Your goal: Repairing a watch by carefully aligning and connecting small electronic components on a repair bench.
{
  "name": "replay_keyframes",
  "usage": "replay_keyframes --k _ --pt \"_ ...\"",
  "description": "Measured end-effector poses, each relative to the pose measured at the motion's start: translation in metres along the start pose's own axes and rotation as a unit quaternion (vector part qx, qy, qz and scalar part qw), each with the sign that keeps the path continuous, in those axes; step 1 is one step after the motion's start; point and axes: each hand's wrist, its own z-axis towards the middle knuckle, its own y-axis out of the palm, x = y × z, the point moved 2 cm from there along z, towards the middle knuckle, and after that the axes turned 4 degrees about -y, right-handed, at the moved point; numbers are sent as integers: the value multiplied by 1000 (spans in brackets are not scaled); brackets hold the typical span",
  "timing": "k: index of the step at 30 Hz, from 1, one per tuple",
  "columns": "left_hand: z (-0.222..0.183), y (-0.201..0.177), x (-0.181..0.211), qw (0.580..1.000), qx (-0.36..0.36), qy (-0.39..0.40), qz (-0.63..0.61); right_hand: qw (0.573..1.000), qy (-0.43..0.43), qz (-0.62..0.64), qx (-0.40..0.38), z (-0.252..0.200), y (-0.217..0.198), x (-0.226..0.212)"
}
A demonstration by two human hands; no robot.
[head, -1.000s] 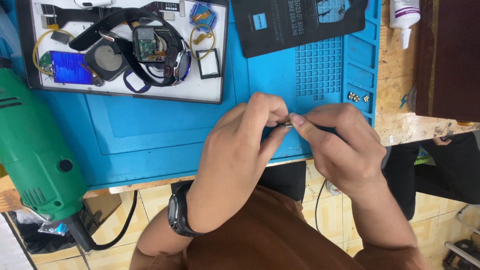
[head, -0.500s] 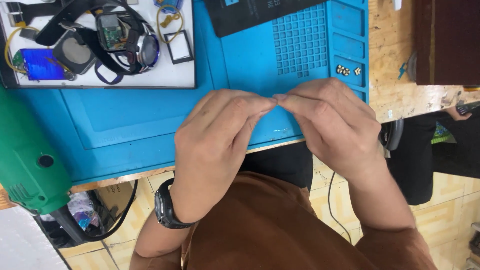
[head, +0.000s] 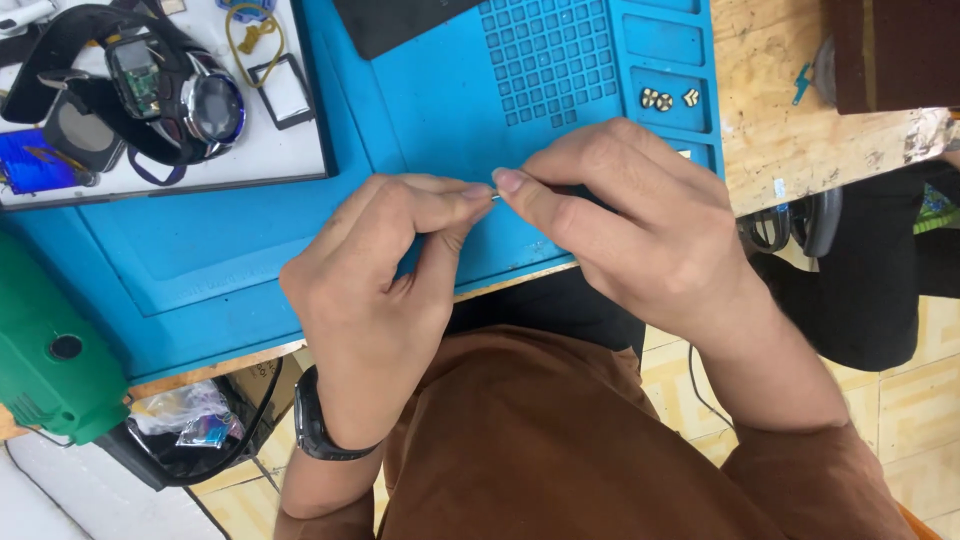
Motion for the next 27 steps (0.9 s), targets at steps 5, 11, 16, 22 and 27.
replay_keyframes --k 5,11,16,22,27 --pt "0 0 -1 1000 2 -2 2 1000 -2 11 -11 0 -1 1" --pt "0 1 -2 1000 8 -4 4 1000 -1 4 -4 2 1 1" --pt "2 0 -1 1000 6 -13 -8 1000 1 11 -8 2 0 2" --pt "2 -1 -2 1000 -1 -18 -6 1000 0 17 -16 0 1 4" --pt "2 -2 -2 1000 1 -14 -7 1000 1 15 -21 1 0 4"
